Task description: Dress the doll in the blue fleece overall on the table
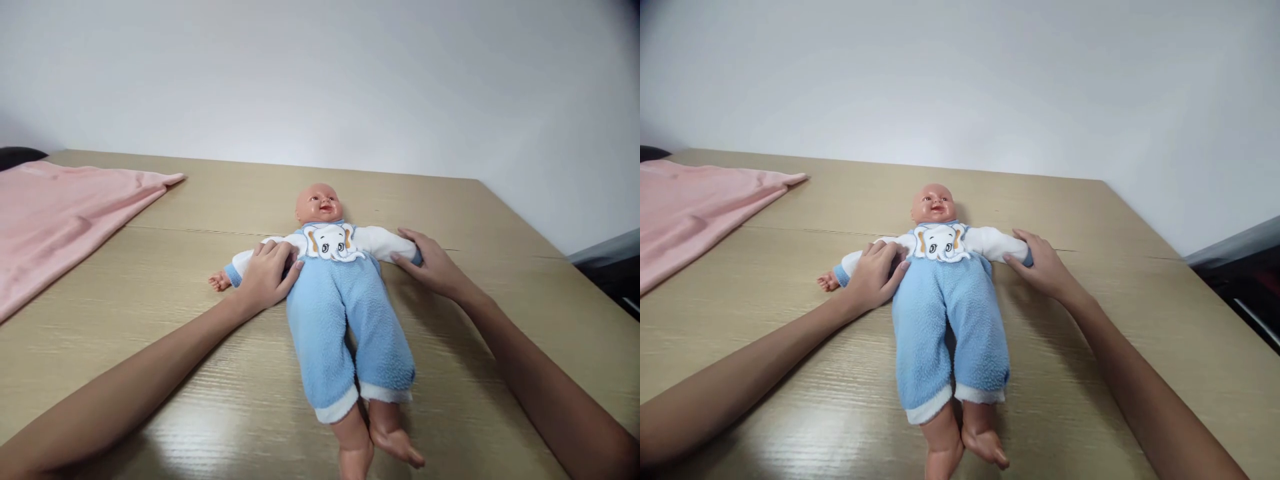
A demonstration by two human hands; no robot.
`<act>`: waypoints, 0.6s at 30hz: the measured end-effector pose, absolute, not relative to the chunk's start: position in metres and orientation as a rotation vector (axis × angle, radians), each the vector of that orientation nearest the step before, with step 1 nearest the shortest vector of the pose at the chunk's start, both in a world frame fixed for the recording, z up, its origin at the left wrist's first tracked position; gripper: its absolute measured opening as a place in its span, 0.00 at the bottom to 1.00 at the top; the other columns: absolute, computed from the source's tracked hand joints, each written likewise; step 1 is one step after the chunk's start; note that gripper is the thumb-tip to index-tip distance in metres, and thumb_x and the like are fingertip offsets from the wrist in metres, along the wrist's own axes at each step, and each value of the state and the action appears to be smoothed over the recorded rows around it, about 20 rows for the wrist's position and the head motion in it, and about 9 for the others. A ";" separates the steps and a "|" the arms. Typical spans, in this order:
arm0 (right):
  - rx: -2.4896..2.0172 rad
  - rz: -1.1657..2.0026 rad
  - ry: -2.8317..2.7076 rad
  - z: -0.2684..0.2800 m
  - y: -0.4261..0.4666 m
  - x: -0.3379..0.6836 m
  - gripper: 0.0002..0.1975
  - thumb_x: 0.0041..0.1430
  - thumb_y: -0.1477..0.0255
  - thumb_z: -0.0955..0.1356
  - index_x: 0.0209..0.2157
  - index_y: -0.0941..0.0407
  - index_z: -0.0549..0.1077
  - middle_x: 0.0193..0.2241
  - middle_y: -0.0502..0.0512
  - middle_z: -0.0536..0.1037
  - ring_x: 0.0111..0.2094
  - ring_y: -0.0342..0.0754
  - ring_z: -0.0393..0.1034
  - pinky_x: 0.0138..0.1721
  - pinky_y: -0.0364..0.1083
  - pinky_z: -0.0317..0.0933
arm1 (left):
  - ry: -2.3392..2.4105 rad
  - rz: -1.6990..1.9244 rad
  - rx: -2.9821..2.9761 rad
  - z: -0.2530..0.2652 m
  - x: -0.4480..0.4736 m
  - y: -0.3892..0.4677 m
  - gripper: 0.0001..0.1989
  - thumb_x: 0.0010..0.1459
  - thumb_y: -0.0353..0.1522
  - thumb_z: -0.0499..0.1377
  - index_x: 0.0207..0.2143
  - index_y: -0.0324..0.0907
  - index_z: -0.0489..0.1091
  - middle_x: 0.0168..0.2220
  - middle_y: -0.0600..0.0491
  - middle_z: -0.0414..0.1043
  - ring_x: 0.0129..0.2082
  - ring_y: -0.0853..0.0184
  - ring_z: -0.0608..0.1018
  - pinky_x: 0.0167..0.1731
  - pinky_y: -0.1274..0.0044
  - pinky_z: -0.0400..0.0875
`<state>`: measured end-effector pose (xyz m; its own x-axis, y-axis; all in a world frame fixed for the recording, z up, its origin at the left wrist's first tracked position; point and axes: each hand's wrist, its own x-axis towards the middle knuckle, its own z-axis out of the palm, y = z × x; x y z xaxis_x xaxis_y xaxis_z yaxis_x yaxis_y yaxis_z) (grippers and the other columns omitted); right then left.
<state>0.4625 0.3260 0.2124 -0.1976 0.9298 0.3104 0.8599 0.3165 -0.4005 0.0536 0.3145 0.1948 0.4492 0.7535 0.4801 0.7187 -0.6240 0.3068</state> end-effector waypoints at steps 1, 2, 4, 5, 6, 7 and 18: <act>-1.619 0.226 -2.109 0.215 0.325 0.464 0.36 0.66 0.49 0.69 0.64 0.61 0.72 0.62 0.74 0.78 0.62 0.71 0.72 0.65 0.68 0.62 | 1.344 0.904 2.634 0.195 0.054 0.314 0.15 0.77 0.43 0.49 0.42 0.44 0.67 0.38 0.46 0.74 0.42 0.53 0.73 0.46 0.61 0.65; -1.660 0.277 -2.135 0.220 0.322 0.463 0.35 0.65 0.48 0.70 0.61 0.60 0.75 0.59 0.72 0.80 0.59 0.71 0.74 0.63 0.67 0.64 | 1.353 0.894 2.643 0.195 0.054 0.314 0.15 0.77 0.43 0.48 0.42 0.44 0.67 0.38 0.46 0.74 0.42 0.53 0.73 0.45 0.61 0.65; -1.728 0.509 -2.202 0.234 0.314 0.457 0.32 0.65 0.45 0.70 0.56 0.57 0.78 0.51 0.68 0.84 0.48 0.66 0.78 0.52 0.61 0.70 | 1.366 0.880 2.654 0.195 0.054 0.315 0.15 0.77 0.43 0.48 0.42 0.44 0.66 0.38 0.46 0.74 0.42 0.52 0.73 0.45 0.61 0.65; -1.741 0.722 -2.207 0.240 0.309 0.452 0.31 0.66 0.44 0.69 0.54 0.56 0.79 0.46 0.65 0.86 0.42 0.62 0.79 0.46 0.58 0.71 | 1.369 0.874 2.657 0.195 0.055 0.315 0.15 0.77 0.43 0.48 0.42 0.44 0.66 0.38 0.46 0.74 0.41 0.52 0.73 0.44 0.61 0.65; -1.731 0.973 -2.178 0.246 0.304 0.447 0.30 0.67 0.43 0.69 0.51 0.55 0.79 0.38 0.61 0.86 0.35 0.58 0.78 0.39 0.54 0.70 | 1.372 0.867 2.662 0.195 0.055 0.315 0.15 0.76 0.43 0.48 0.42 0.44 0.66 0.38 0.46 0.74 0.41 0.52 0.73 0.44 0.60 0.65; -1.702 1.217 -2.112 0.249 0.300 0.442 0.30 0.67 0.41 0.68 0.48 0.55 0.78 0.31 0.58 0.84 0.29 0.54 0.76 0.33 0.51 0.68 | 1.377 0.859 2.667 0.195 0.055 0.315 0.15 0.76 0.43 0.49 0.41 0.45 0.66 0.38 0.46 0.75 0.41 0.51 0.73 0.44 0.60 0.65; -1.398 1.444 -1.159 0.247 0.277 0.390 0.31 0.47 0.41 0.75 0.17 0.51 0.65 0.12 0.49 0.63 0.15 0.42 0.54 0.15 0.46 0.52 | 1.222 0.868 2.345 0.211 0.053 0.318 0.09 0.63 0.38 0.58 0.38 0.47 0.60 0.32 0.56 0.67 0.32 0.61 0.70 0.35 0.69 0.63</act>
